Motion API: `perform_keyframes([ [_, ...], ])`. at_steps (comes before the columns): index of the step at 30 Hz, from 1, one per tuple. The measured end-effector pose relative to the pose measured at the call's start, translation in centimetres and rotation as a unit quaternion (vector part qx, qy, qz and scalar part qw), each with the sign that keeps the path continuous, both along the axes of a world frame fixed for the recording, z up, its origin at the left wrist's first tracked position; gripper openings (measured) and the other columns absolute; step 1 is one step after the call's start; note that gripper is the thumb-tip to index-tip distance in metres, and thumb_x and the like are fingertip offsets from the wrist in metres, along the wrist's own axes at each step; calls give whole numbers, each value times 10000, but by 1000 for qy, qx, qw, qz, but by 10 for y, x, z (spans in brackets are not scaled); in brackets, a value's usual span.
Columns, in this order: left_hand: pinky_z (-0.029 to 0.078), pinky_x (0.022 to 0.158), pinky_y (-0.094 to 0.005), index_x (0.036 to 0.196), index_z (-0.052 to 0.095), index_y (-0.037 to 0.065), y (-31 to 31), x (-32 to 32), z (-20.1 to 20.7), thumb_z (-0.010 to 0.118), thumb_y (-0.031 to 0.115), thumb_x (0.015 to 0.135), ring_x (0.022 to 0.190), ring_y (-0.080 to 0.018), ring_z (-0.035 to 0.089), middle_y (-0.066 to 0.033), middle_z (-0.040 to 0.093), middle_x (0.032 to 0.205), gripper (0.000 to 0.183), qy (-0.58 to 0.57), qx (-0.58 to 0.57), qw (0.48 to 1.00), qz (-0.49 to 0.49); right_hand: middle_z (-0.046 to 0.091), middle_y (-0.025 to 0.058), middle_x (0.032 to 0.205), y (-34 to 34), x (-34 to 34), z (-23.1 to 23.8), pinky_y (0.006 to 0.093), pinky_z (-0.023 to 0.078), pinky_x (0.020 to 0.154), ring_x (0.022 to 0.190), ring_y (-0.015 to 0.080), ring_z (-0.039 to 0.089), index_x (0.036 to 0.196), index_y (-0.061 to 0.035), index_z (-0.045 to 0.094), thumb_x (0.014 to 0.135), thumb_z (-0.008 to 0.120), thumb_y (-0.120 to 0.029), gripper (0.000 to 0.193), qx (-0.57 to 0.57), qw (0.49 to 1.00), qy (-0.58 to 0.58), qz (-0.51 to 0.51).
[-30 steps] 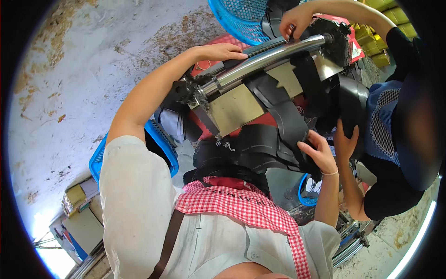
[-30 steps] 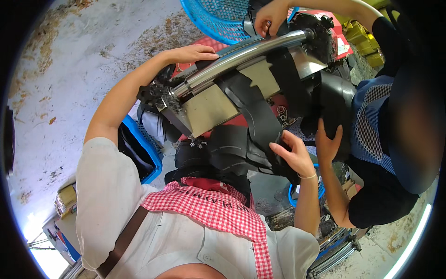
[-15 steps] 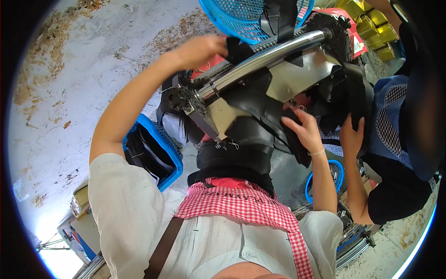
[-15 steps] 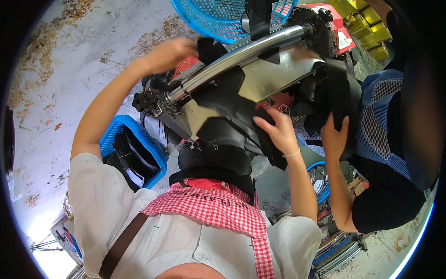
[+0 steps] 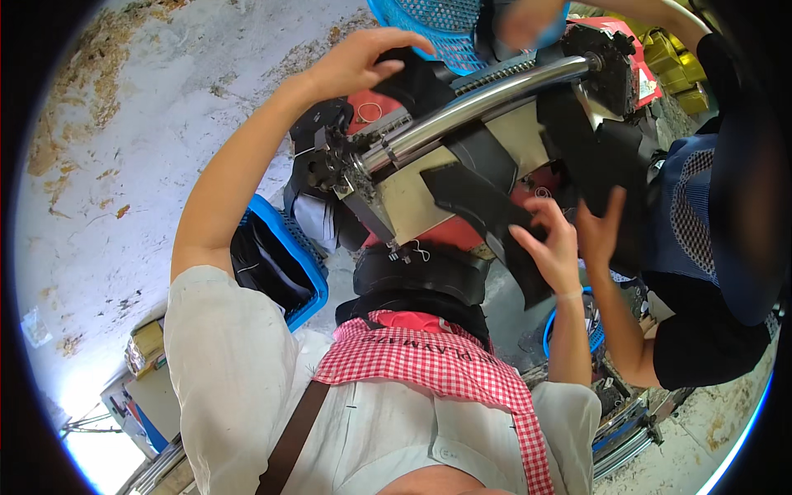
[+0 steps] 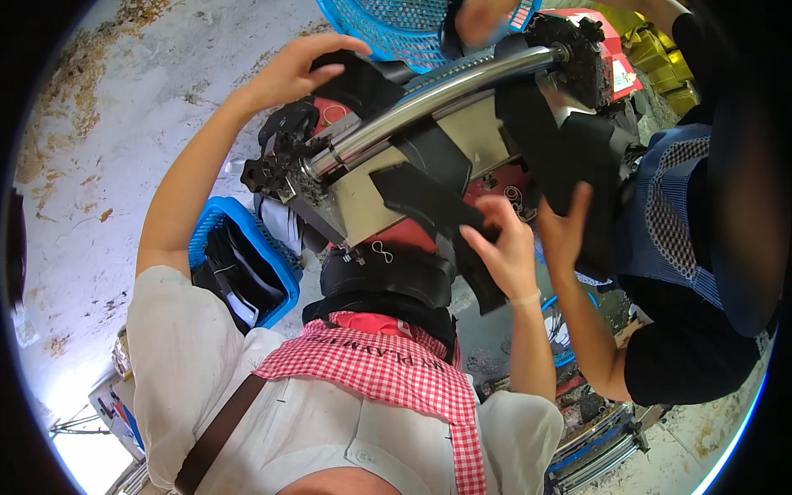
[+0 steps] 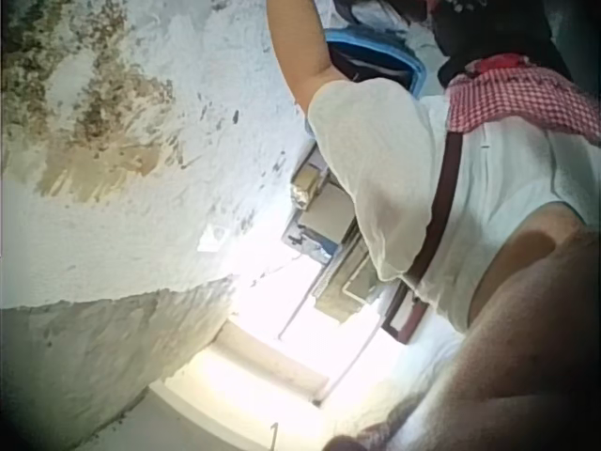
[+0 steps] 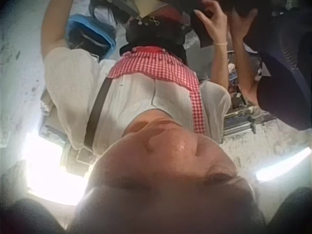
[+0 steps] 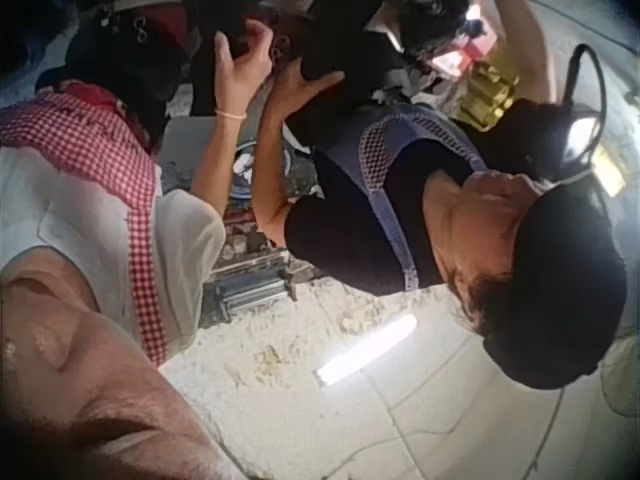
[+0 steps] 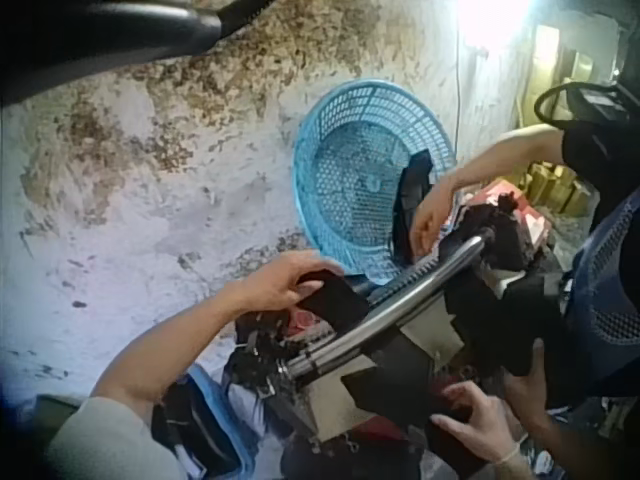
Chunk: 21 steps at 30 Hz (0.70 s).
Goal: Processing black material components through a rolling machine and organizing them into blue baskets.
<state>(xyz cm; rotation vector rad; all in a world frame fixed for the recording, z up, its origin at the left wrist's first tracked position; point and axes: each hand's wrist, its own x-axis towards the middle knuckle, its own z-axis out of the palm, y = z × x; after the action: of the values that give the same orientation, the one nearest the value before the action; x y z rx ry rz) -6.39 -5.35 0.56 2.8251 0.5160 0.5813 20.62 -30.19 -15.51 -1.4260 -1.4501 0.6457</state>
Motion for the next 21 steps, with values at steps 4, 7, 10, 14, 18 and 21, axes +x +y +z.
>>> perform_keyframes([
  [4,452,908,-399,1082,597,39,25,-12,-53,542,32,886,1052,-357,546,-149,551,1129,204,207,15,978,-21,662,107,864,61,-30,3,346,495,665,741,258,639,1051,-53,606,728,771,-110,368,97,993,-64,-38],
  [7,459,854,-401,1064,583,42,31,-23,-85,580,93,886,993,-361,549,-171,539,1060,185,167,82,974,-131,651,95,862,48,-55,2,352,497,658,751,265,631,1017,-79,614,748,740,-69,297,253,949,-174,-71],
  [10,469,818,-383,1032,564,6,21,-16,-77,655,137,844,875,-351,549,-162,540,935,246,60,79,995,27,642,80,919,1,-73,-69,398,496,757,842,296,631,962,-83,605,763,729,-88,235,193,966,-118,126],
  [14,458,749,-290,946,558,-25,-8,-9,-23,736,123,798,761,-241,543,-90,569,840,275,42,85,995,9,573,139,1176,-14,-100,-153,421,432,969,1151,360,516,1118,-58,603,692,803,-324,541,-20,965,-234,120],
  [18,420,691,-412,838,462,23,-55,-14,14,625,-35,733,782,-344,506,-146,475,820,202,11,21,1000,-12,555,151,1207,-12,-97,-165,452,407,1004,1187,384,486,1210,-48,535,629,826,-398,738,-110,934,-304,151],
  [21,420,689,-410,824,466,19,-81,-35,22,646,-24,740,797,-344,519,-152,476,828,203,-21,62,998,16,552,157,1213,-19,-97,-140,441,412,995,1180,374,495,1199,-36,504,704,772,-296,620,-126,914,-277,269],
])
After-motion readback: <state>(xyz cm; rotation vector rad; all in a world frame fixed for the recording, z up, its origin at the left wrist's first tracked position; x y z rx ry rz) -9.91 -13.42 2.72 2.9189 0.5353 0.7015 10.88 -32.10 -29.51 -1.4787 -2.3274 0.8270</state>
